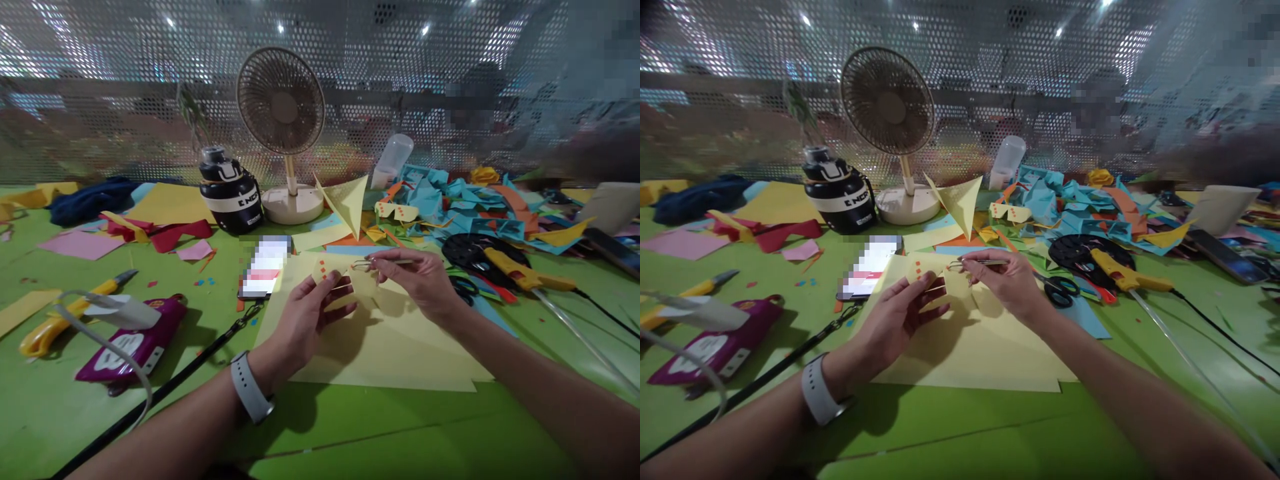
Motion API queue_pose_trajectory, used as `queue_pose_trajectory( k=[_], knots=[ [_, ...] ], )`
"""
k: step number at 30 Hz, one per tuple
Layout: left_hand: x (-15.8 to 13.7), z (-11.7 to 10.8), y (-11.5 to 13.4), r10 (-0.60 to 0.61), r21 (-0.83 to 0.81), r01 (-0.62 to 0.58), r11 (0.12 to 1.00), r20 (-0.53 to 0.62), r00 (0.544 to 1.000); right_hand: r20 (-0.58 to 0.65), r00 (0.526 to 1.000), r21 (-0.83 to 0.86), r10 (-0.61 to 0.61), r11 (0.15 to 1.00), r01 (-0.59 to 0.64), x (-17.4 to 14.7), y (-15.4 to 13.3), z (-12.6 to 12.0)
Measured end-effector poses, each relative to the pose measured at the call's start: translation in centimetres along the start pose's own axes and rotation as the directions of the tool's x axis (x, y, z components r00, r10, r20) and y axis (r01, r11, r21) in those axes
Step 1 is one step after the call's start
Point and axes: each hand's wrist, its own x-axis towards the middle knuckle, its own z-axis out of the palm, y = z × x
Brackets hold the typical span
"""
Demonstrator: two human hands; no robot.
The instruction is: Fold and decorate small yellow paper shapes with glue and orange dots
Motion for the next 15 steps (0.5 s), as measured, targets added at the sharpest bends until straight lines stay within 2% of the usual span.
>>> queue_pose_trajectory(
  k=[15],
  knots=[
    [0.10,-0.12,-0.12,0.017,0.003,-0.017,1.000,0.019,1.000,-0.033,0.999,0.048,-0.011,0.999,0.012,-0.09,-0.14,-0.15]
  ],
)
